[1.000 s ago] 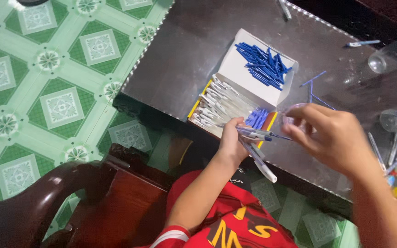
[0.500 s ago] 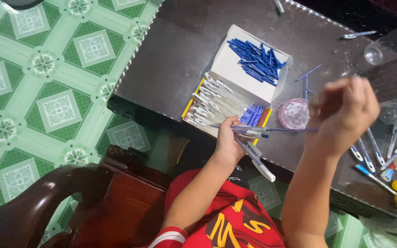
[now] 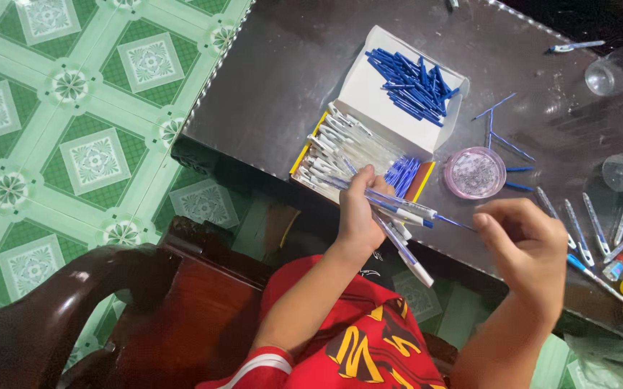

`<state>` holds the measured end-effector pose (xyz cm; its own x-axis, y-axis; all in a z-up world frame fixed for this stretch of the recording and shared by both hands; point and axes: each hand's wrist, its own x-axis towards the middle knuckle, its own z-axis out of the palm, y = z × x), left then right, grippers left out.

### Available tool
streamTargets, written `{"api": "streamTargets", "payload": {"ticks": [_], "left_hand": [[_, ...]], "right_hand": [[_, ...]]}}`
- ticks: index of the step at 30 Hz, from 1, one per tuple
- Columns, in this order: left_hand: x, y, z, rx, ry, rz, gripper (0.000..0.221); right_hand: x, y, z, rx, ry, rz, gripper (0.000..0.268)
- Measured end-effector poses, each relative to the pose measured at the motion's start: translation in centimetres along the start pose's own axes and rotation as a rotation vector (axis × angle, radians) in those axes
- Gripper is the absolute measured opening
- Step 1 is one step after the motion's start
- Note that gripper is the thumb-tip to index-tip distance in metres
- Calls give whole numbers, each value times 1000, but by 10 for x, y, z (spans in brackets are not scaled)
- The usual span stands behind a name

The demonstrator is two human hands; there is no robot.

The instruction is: The person assembles ballpoint pens by hand, inserting ink refills into pen barrels, attaching blue caps, and placing the completed pens into a clear plastic container.

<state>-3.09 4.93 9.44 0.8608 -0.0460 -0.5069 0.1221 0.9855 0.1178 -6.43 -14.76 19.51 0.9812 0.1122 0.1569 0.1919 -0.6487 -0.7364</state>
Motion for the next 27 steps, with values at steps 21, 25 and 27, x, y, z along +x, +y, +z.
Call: {"api": "streamTargets", "payload": {"ticks": [21,25,27], "left_hand": [[-3,25,3,-48,57,20,39],[13,26,-9,-89,167,-61,37],[19,25,-15,-64,247,-78,35]], "right_hand": [[-33,40,-36,312,160,-183,25],[-31,36,-8,601,221,-127,30],[-26,35,6,667,274,-100,31]]}}
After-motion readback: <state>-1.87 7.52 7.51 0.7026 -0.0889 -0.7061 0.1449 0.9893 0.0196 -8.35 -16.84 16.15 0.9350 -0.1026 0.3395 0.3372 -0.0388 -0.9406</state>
